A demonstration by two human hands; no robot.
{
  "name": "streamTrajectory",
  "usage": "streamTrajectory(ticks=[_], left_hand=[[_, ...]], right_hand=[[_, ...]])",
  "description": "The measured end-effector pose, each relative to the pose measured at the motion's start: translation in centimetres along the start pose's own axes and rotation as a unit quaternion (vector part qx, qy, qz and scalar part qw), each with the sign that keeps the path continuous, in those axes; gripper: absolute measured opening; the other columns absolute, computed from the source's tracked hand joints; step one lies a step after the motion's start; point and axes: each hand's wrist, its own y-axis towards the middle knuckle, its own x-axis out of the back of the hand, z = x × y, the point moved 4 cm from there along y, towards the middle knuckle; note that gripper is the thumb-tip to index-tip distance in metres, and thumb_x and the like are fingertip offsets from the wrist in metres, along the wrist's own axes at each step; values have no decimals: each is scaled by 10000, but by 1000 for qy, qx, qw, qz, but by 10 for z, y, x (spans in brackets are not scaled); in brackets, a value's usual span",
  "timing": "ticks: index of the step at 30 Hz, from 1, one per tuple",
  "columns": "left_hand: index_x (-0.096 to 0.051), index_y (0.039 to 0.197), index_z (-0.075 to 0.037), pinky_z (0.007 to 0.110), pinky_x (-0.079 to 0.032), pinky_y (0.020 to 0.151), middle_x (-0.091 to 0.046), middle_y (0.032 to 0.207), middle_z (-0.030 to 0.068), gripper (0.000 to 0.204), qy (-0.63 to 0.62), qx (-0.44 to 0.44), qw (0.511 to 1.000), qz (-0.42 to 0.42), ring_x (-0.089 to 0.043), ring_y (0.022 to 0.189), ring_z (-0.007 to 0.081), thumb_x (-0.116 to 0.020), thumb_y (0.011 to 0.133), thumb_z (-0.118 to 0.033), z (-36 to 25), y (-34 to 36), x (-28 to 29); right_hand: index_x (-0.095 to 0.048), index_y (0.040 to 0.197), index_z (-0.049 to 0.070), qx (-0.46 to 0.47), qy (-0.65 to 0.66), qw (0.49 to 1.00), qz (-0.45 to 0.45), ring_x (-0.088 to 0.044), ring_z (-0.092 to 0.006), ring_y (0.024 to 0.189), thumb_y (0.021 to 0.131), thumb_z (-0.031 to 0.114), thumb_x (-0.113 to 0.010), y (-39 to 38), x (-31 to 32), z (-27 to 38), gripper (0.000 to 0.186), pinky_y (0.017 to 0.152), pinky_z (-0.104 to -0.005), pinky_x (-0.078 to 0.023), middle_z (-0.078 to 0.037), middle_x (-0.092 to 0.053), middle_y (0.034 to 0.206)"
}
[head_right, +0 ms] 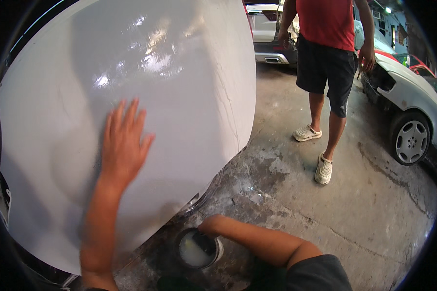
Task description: The person sands a white car door with a sanding block, repeatedly dipping it into a bucket of water. They wipe the surface with their hand to check the finish.
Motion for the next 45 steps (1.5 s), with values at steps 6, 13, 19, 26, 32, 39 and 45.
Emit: streamTrajectory(ticks=[6, 13, 19, 26, 32, 39, 45], left_hand=[[-373, 1592, -20, 471, -134, 1309, -312, 1695, 110, 748, 185, 15, 981, -55, -209, 1592, 264, -461, 1063, -541, 66, 108, -5], [-306, 1626, -31, 439, -119, 1319, -278, 1711, 98, 813, 229, 16, 971, -67, -192, 1599, 223, -431, 1055, -597, 62, 140, -25], [-296, 1621, -9, 419, -141, 1320, -273, 1708, 115, 837, 211, -61, 974, -44, -197, 1596, 232, -441, 1048, -602, 42, 136, -37], [-313, 1616, -17, 425, -145, 1319, -272, 1706, 123, 843, 166, -107, 980, 4, -193, 1597, 243, -461, 1033, -608, 24, 80, -57], [-350, 1606, -32, 435, -148, 1319, -285, 1707, 96, 841, 144, -128, 981, 32, -220, 1590, 225, -521, 1005, -595, 24, 45, -51], [-365, 1602, -45, 438, -162, 1315, -325, 1694, 72, 814, 170, -118, 978, -22, -264, 1575, 211, -545, 1003, -566, 42, 69, -34], [-384, 1588, -31, 432, -180, 1312, -347, 1681, 85, 792, 181, -88, 978, -58, -276, 1569, 216, -532, 1018, -561, 33, 86, -45]], right_hand=[[-643, 1345, 193, 15, -11, 999, -36, -695, -384, 1151, 990, 187, -536, 7, -12, 5, 371, 925, -517, -564, -152, -727, 1216], [-652, 1349, 215, 20, 14, 999, -32, -707, -387, 1110, 1001, 167, -510, -4, -7, 4, 379, 906, -519, -566, -166, -738, 1160], [-653, 1355, 239, 4, 1, 1000, -28, -708, -381, 1106, 986, 140, -520, 3, -19, -8, 405, 906, -515, -566, -167, -737, 1160], [-652, 1321, 168, 27, 15, 999, -29, -698, -372, 1149, 958, 139, -575, 0, -8, 5, 372, 925, -506, -564, -156, -729, 1204], [-642, 1348, 161, 28, 10, 999, -31, -695, -383, 1145, 957, 138, -570, 4, -9, 5, 398, 936, -513, -559, -172, -727, 1197], [-644, 1345, 158, 37, 17, 998, -53, -703, -392, 1118, 962, 135, -550, 3, -12, 5, 395, 924, -524, -561, -189, -735, 1159], [-651, 1349, 166, 41, 20, 997, -55, -704, -395, 1113, 966, 139, -542, 9, -13, -1, 399, 935, -518, -560, -189, -732, 1177]])
